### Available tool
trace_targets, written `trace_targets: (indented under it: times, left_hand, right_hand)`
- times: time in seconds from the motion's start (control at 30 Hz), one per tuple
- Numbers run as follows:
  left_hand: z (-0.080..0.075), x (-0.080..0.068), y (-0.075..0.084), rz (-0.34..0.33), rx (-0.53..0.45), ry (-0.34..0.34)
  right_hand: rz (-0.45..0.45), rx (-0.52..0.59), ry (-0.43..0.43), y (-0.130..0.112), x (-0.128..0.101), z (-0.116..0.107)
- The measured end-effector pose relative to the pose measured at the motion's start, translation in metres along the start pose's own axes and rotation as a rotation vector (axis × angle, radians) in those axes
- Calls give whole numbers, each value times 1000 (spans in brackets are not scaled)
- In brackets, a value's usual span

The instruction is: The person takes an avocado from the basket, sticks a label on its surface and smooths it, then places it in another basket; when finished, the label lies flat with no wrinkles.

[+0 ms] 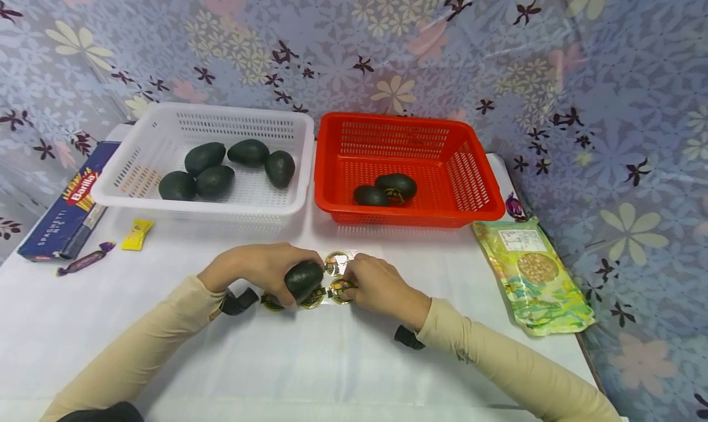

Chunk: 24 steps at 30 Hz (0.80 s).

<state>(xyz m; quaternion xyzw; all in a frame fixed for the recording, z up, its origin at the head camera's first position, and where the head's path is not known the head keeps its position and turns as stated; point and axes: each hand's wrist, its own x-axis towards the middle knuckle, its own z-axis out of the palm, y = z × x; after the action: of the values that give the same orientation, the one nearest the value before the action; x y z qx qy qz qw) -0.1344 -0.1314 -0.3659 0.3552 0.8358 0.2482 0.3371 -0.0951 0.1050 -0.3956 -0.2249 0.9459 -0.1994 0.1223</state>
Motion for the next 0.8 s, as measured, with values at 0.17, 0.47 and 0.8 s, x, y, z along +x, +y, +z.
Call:
trace_targets:
  times: [0.17, 0.47, 0.8]
  left_hand:
    - [1, 0, 1, -10, 6, 3]
    - [1, -1, 1, -15, 10, 8]
    - [2, 1, 0, -8, 7, 7]
  right_hand:
    - [7, -10, 1, -1, -3, 0]
    - [26, 47, -3, -1, -4, 2]
    - [72, 105, -34, 3, -2, 2]
